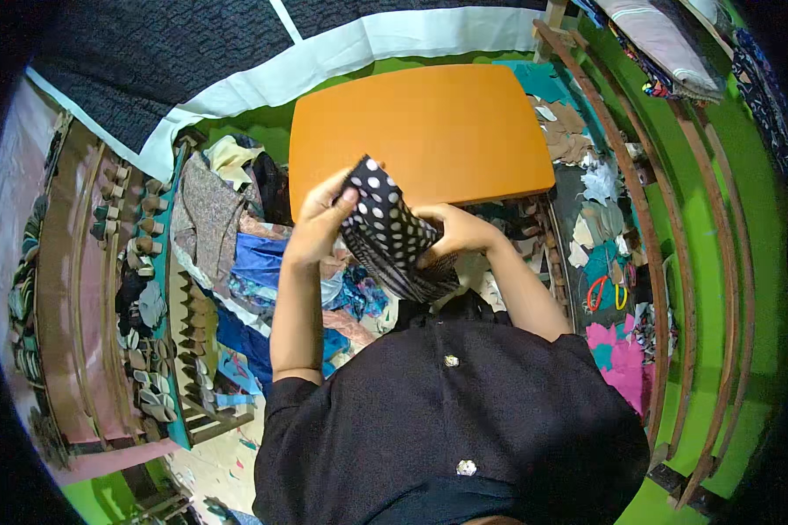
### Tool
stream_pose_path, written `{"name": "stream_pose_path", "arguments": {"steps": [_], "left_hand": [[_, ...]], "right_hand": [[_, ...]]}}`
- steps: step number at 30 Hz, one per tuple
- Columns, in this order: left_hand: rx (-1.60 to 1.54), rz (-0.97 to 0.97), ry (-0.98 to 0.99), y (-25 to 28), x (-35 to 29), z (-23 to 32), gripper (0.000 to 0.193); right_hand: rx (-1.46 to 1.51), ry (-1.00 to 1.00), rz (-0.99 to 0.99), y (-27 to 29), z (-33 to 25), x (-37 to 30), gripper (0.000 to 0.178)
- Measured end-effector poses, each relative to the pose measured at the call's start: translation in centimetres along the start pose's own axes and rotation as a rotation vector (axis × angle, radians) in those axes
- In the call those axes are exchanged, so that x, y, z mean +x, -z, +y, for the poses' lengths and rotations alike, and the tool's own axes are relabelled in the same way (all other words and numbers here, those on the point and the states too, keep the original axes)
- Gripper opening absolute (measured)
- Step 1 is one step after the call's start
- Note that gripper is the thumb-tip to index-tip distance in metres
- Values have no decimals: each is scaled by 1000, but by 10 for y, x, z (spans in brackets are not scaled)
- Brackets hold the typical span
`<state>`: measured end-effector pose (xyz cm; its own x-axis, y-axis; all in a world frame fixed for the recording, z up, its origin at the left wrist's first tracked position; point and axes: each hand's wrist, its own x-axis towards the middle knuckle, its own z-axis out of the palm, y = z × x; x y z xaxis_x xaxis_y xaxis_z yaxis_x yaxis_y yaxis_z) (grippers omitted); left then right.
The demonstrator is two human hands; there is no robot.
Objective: Folding and organizing various pieces of patterned fabric on a small table and placing them on a shelf.
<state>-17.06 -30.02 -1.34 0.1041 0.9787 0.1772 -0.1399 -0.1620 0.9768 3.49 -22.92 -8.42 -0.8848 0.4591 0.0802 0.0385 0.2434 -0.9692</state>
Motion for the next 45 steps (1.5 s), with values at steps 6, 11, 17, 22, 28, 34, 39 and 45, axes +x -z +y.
{"name": "stream_pose_path", "arguments": {"steps": [6,11,17,22,28,34,39,45], "left_hand": [[54,281,-329,25,2,65,38],[47,593,-513,55,-10,106,41],[324,655,-591,99,-36,106,32],[174,753,-447,137,-58,75,28],[15,1025,-434,218,-104,53,31],[79,982,-357,200,-92,21,32],[-16,1084,-352,232,-116,-35,35],[82,1187,-297,230,-125,-64,32]], "right_hand": [[-453,-123,-33,-5,61,1,27],[-591,-284,85,-24,150,-22,23],[-262,-388,279,-46,266,-94,32],[138,-497,800,-20,231,-95,31],[-152,-594,38,37,144,-126,42],[-1052,-797,338,29,142,-139,41],[-1290,-738,737,33,101,-140,42],[-1052,-542,1052,68,111,-174,27]]}}
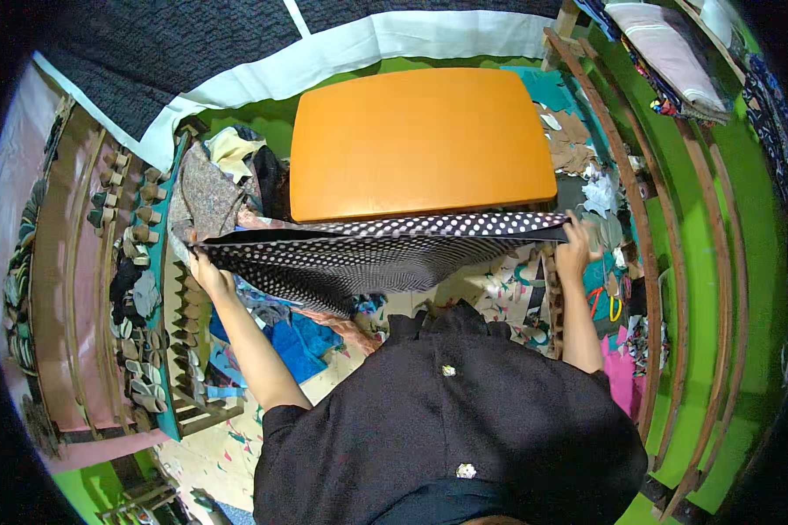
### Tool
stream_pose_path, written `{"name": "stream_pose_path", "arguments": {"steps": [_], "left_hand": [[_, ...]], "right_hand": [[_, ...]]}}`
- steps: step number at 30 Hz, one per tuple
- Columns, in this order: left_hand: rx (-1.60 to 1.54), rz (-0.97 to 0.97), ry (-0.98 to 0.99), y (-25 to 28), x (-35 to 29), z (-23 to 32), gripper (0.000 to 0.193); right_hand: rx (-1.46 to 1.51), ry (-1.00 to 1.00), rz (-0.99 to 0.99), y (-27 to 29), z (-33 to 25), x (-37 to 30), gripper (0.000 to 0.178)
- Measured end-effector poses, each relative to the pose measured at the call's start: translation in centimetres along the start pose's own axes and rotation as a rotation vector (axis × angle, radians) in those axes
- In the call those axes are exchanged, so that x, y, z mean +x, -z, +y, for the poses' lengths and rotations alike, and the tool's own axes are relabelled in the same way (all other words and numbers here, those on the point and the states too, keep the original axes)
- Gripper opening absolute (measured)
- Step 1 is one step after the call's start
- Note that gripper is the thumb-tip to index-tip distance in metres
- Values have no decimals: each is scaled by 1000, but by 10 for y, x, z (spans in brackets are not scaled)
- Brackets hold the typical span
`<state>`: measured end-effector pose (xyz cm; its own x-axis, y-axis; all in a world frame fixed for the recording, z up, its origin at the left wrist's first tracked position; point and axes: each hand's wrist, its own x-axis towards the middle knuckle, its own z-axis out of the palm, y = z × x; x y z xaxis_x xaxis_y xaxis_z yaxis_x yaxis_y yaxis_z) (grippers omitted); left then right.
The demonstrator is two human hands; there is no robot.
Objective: Folding and organizing various pieces of patterned fabric on a small table and placing them on a shelf.
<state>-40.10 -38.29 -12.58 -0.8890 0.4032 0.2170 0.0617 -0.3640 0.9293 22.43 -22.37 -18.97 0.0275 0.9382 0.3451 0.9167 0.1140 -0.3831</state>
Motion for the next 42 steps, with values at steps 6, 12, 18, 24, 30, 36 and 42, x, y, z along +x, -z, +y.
{"name": "stream_pose_path", "arguments": {"steps": [6,12,18,24,30,36,42], "left_hand": [[467,-194,-3,22,-2,-26,27],[387,-281,53,5,-27,-52,31],[249,-169,115,7,-13,-95,31],[-93,7,233,5,-15,-109,27],[-631,-548,200,32,-8,-96,13],[-248,-328,455,-33,-42,-38,30],[536,-724,308,-21,-18,-23,16]], "right_hand": [[770,-265,67,29,15,19,45],[960,-208,-9,83,45,27,34],[744,-82,-511,124,26,48,17],[777,-110,-361,111,16,65,24],[767,23,-96,72,19,83,38],[492,-103,-124,64,37,92,29],[343,-107,19,90,25,107,21]]}}
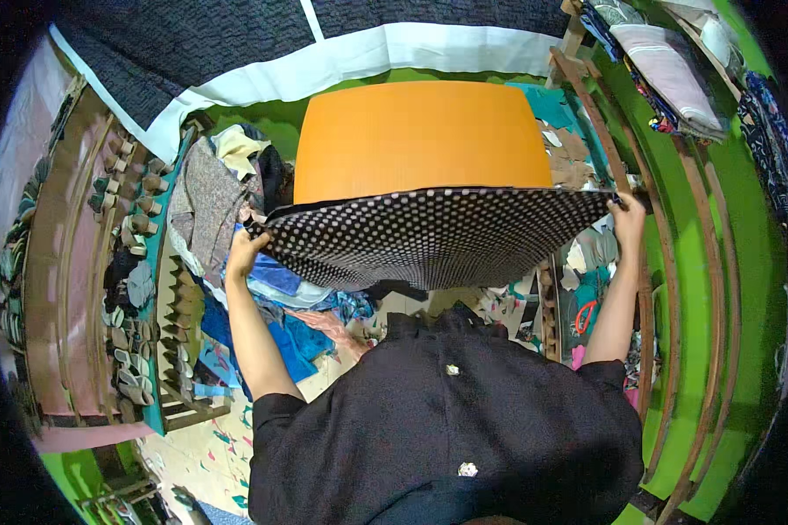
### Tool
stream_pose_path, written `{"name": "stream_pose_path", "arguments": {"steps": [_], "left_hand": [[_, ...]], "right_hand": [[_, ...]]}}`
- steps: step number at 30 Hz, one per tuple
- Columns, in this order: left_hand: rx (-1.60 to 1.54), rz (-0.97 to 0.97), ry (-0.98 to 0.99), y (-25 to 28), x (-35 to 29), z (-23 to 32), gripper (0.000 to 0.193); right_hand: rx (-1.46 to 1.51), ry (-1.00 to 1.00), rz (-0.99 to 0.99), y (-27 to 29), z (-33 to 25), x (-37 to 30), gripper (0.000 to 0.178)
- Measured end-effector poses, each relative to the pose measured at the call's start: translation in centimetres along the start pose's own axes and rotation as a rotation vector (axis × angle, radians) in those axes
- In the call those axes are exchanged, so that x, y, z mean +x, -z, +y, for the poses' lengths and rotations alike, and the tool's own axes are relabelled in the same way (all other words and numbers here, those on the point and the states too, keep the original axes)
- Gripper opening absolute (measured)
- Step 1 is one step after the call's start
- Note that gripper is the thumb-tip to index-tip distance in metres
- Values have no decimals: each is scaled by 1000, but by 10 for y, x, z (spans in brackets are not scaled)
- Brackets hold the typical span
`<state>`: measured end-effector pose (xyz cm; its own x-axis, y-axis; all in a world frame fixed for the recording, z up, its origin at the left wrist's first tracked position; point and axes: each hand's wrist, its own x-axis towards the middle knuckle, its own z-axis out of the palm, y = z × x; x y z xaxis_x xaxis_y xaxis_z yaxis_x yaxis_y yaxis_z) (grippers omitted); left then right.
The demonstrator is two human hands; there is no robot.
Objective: Folding and organizing various pieces of patterned fabric on a small table and placing them on a shelf.
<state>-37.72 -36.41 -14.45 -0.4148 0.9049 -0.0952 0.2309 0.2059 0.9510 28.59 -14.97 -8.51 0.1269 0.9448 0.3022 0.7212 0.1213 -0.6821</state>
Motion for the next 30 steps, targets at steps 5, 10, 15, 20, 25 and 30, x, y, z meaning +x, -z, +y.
{"name": "stream_pose_path", "arguments": {"steps": [5,10,15,20,25,30], "left_hand": [[334,107,-174,2,37,57,13],[380,115,-368,11,57,115,18],[733,247,-334,16,79,139,27],[598,216,-142,13,99,147,21],[40,172,97,-1,98,151,24],[-208,292,93,-15,92,184,26]], "right_hand": [[-142,284,112,13,2,43,20],[-99,165,55,24,-34,75,20],[110,-103,-165,30,-56,95,22],[353,-241,-164,20,-72,108,32],[372,-232,-143,17,-69,116,22],[549,-184,-74,30,-83,122,24]]}}
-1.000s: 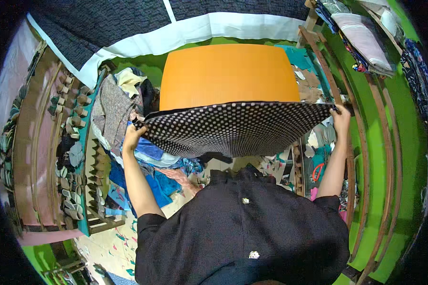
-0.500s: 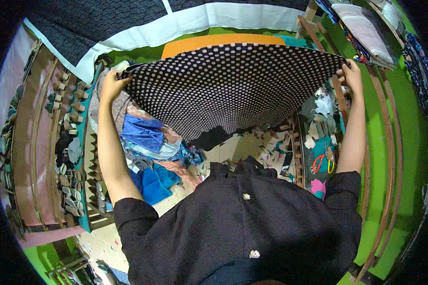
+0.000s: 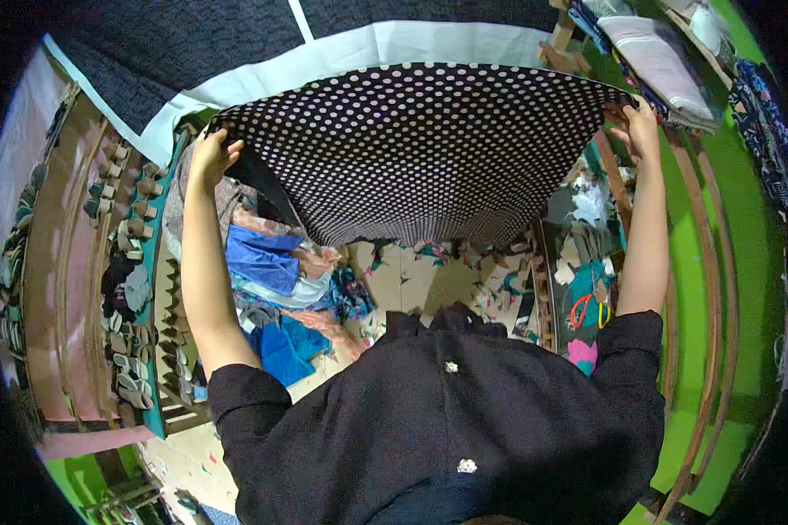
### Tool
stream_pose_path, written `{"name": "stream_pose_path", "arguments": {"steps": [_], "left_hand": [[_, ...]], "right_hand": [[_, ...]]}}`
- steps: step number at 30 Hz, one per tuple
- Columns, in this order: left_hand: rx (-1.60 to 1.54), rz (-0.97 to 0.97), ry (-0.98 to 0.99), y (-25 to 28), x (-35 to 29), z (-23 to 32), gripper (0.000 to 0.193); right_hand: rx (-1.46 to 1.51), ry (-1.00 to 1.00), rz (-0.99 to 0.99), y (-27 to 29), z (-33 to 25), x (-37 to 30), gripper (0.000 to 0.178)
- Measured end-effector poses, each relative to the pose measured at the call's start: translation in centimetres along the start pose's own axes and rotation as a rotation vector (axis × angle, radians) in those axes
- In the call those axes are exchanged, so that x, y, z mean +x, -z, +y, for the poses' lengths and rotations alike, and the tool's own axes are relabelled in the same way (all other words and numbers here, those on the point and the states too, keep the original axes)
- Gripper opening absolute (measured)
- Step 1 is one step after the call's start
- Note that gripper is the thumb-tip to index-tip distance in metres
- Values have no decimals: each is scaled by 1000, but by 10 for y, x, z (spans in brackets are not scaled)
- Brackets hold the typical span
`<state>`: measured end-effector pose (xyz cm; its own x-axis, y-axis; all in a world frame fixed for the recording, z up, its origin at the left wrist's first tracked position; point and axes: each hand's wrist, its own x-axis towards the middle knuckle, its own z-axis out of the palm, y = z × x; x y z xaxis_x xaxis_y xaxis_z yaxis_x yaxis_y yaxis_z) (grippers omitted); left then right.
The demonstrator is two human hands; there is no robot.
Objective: Folding and organizing various pieces of patterned fabric on a small table and placing them on a shelf.
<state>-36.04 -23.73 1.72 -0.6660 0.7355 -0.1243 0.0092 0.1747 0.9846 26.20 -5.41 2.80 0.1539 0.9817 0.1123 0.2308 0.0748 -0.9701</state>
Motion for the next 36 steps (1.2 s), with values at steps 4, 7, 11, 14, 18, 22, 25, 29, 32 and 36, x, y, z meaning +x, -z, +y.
{"name": "stream_pose_path", "arguments": {"steps": [4,7,11,14,18,22,25,29,32,36], "left_hand": [[-256,-136,-12,-8,7,35,34],[-267,-111,-45,-25,21,54,38],[-223,-158,22,-53,32,72,42],[-261,-220,64,-39,67,56,42],[-283,-146,60,-76,90,67,42],[-346,-238,99,-85,141,66,44],[-324,-66,109,-110,172,64,47],[-475,-152,225,-139,274,65,42],[-610,-262,42,-139,319,101,29],[-783,-228,-349,-192,352,146,23]], "right_hand": [[167,42,21,-9,-42,12,23],[352,116,29,-16,-52,41,22],[376,150,85,-25,-53,71,16],[433,130,21,-50,-55,89,18],[407,141,74,-57,-41,136,17],[371,100,146,-94,-40,175,18],[339,83,121,-122,-35,206,16],[299,0,137,-147,-23,277,20],[407,90,196,-183,-39,333,23],[448,341,489,-198,-63,367,27]]}}
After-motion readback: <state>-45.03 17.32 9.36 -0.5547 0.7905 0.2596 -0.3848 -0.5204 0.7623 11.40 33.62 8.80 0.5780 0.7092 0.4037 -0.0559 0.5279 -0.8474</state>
